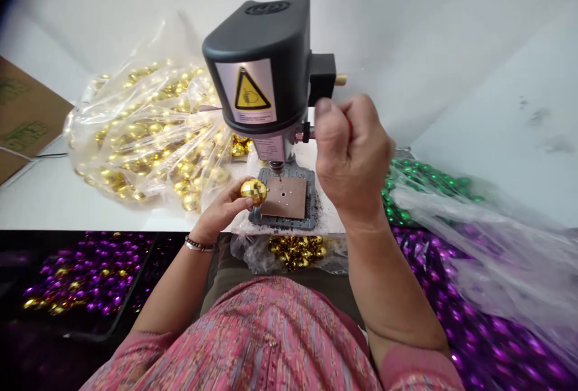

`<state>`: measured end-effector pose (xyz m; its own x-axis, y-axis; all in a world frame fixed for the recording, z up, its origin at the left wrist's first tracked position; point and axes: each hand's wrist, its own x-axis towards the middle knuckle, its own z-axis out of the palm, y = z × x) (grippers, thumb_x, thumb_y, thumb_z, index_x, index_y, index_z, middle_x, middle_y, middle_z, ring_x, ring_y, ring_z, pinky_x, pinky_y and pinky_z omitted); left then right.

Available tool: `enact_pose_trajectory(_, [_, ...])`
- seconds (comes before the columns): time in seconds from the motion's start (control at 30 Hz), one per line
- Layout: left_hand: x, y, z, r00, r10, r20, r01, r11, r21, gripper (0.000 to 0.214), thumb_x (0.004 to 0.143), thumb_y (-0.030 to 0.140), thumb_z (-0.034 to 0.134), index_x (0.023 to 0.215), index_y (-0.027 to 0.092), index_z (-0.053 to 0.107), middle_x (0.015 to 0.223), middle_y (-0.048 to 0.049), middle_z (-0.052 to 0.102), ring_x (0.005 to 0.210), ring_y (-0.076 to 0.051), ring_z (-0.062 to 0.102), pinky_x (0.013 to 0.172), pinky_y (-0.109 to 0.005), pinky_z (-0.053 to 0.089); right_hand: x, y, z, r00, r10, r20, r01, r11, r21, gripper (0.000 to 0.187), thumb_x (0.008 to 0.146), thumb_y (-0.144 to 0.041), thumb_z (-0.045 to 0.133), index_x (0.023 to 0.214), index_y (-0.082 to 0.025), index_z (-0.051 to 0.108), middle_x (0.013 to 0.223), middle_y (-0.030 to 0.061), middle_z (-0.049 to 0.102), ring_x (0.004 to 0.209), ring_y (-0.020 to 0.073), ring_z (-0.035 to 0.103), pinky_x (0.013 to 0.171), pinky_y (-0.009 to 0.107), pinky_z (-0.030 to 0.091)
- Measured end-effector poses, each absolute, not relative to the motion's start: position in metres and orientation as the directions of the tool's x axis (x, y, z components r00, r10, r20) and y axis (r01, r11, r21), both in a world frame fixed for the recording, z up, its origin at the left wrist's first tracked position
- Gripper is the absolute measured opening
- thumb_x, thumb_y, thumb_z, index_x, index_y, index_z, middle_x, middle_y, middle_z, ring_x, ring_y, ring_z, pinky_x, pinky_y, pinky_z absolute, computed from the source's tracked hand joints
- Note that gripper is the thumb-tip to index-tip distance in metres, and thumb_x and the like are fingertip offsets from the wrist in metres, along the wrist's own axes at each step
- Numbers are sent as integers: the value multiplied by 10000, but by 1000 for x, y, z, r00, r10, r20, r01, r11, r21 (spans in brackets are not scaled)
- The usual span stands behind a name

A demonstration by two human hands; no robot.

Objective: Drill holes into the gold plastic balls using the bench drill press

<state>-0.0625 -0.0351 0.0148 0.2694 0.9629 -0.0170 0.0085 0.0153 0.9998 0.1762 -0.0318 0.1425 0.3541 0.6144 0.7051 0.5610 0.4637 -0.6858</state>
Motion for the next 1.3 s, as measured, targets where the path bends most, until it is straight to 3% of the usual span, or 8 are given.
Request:
enact_pose_trajectory(0.1, [-47, -29, 10, 276, 961, -24, 215, -37, 976, 572, 760, 339, 750, 1286, 170, 602, 1160, -82, 686, 979, -184, 627, 860, -299, 515, 175, -28, 152, 345, 632, 694, 561, 454, -692, 380, 912, -512, 488, 683, -217, 413, 550, -79, 404, 549, 51, 355, 582, 233, 337])
enact_pose_trajectory(0.23, [-36, -22, 6, 248, 968, -37, 468, -87, 879, 601, 776, 341, 719, 1333, 178, 563, 1134, -71, 697, 934, -181, 645, 853, -317, 519, 176, -28, 152, 326, 633, 703, 541, 485, -687, 342, 904, -495, 521, 692, -252, 406, 543, -63, 407, 529, 89, 340, 540, 258, 367])
enact_pose_trajectory(0.43, [-25, -20, 11, 161, 986, -32, 625, -76, 777, 523, 763, 335, 718, 1245, 186, 582, 1035, -41, 715, 858, -160, 651, 784, -282, 515, 178, -27, 159, 303, 677, 670, 550, 450, -704, 338, 890, -449, 535, 657, -276, 363, 531, -45, 330, 539, 125, 313, 541, 262, 355])
enact_pose_trajectory(0.9, [-13, -11, 19, 186, 982, -17, 663, -113, 740, 505, 751, 341, 714, 1224, 188, 626, 955, -8, 714, 799, -151, 629, 741, -258, 497, 178, -22, 166, 276, 697, 662, 514, 475, -714, 364, 923, -439, 519, 675, -247, 335, 575, -51, 338, 545, 97, 418, 569, 230, 332])
enact_pose_trajectory(1.13, [-18, -8, 11, 215, 976, -24, 613, -116, 782, 489, 801, 411, 682, 1229, 179, 636, 994, -27, 724, 863, -174, 641, 805, -284, 506, 178, -20, 163, 292, 657, 695, 531, 492, -690, 361, 914, -459, 535, 685, -243, 358, 583, -56, 351, 544, 83, 377, 573, 221, 343])
enact_pose_trajectory(1.3, [-11, -8, 14, 202, 979, 9, 645, -140, 751, 531, 744, 342, 738, 1239, 176, 640, 996, -25, 730, 840, -170, 640, 785, -274, 509, 179, -22, 165, 285, 693, 662, 562, 439, -701, 356, 917, -408, 549, 677, -252, 337, 568, -55, 350, 553, 107, 417, 592, 237, 373])
